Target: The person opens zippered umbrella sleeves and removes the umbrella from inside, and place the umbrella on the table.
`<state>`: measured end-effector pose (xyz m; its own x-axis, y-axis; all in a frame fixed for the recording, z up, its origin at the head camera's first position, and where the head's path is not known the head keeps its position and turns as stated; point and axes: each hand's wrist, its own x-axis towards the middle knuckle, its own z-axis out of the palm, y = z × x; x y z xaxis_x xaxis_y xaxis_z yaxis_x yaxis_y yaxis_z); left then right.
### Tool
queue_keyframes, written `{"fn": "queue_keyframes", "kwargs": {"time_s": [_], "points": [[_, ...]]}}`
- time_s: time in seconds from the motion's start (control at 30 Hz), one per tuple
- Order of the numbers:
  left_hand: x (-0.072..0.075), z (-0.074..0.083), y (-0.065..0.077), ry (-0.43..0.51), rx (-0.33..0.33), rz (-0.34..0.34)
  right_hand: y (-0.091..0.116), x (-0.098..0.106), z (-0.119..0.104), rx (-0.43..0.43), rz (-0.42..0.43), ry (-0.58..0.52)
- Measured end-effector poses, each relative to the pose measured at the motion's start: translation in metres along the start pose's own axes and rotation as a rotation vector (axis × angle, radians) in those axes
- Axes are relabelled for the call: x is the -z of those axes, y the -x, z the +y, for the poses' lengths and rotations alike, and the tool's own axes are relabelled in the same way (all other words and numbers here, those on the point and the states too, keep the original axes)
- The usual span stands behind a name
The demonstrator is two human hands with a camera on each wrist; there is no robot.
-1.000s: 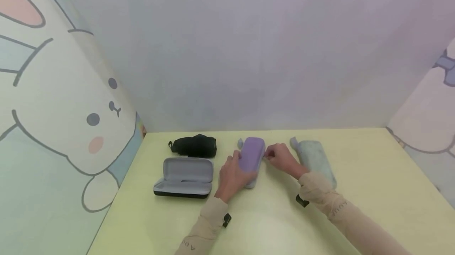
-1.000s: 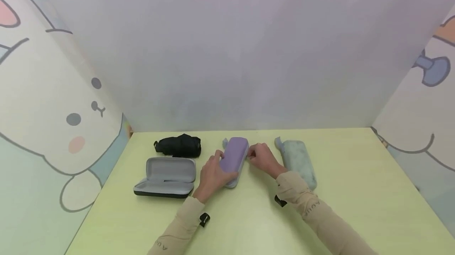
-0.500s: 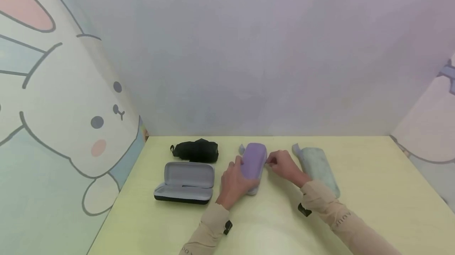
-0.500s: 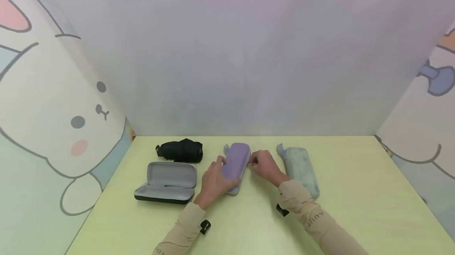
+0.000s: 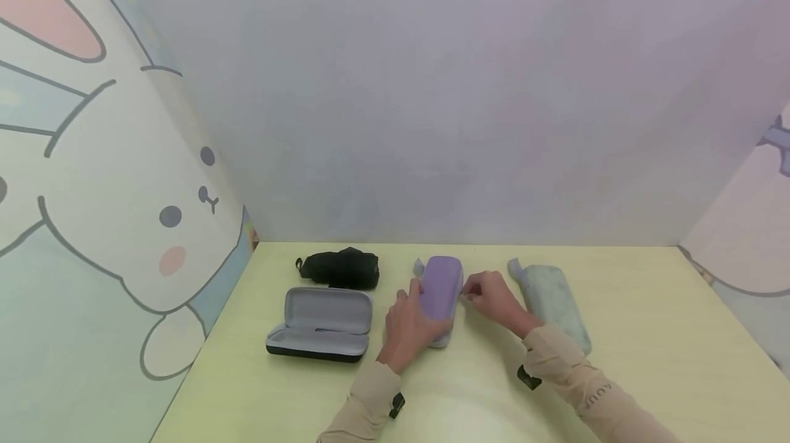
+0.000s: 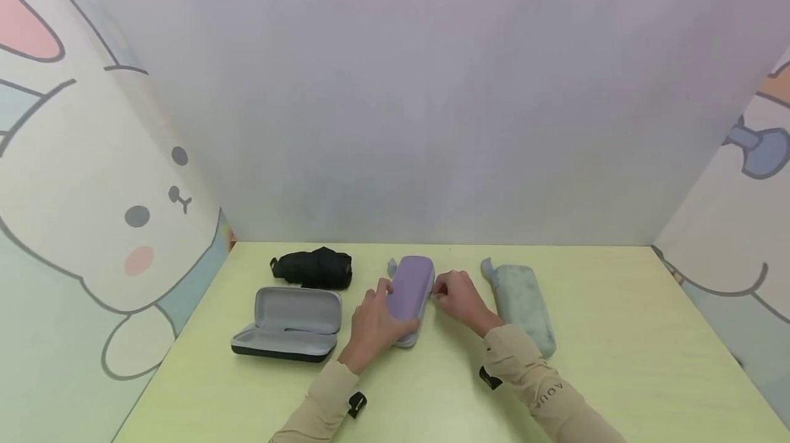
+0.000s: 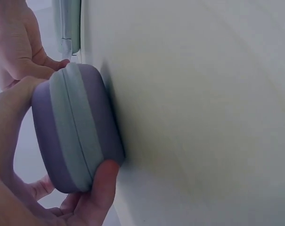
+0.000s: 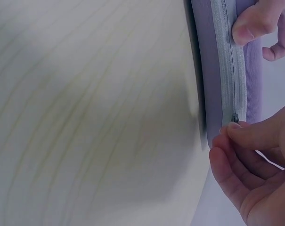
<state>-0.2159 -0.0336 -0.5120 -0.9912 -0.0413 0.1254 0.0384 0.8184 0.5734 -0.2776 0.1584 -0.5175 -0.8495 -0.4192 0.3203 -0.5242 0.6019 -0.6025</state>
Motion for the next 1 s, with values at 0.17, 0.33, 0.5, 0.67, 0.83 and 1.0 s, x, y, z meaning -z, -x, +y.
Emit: {"fn": "queue_keyframes", "kwargs": {"time_s": [0.17,0.33,0.5,0.67,0.83,1.0], "points": [[-0.001,-0.001,0.003,0.009,0.008,-0.013,0.002,-0.004,0.001,-0.001,-0.002,0.007],[-0.003,-0.001,0.003,-0.006,0.002,-0.01,0.004,-0.004,0.0,0.022,0.01,0.012],[-0.002,0.001,0.0,-0.015,-0.007,0.0,0.002,-0.003,-0.001,0.041,0.027,0.01],[0.004,0.002,0.0,-0.036,0.0,0.011,-0.001,-0.004,-0.007,0.047,0.024,0.01],[0.011,0.0,0.002,-0.039,0.016,0.01,-0.002,-0.006,-0.014,0.043,0.013,-0.008],[0.013,-0.001,0.003,-0.034,0.007,-0.015,0.0,-0.005,-0.019,0.022,0.011,-0.01]]}}
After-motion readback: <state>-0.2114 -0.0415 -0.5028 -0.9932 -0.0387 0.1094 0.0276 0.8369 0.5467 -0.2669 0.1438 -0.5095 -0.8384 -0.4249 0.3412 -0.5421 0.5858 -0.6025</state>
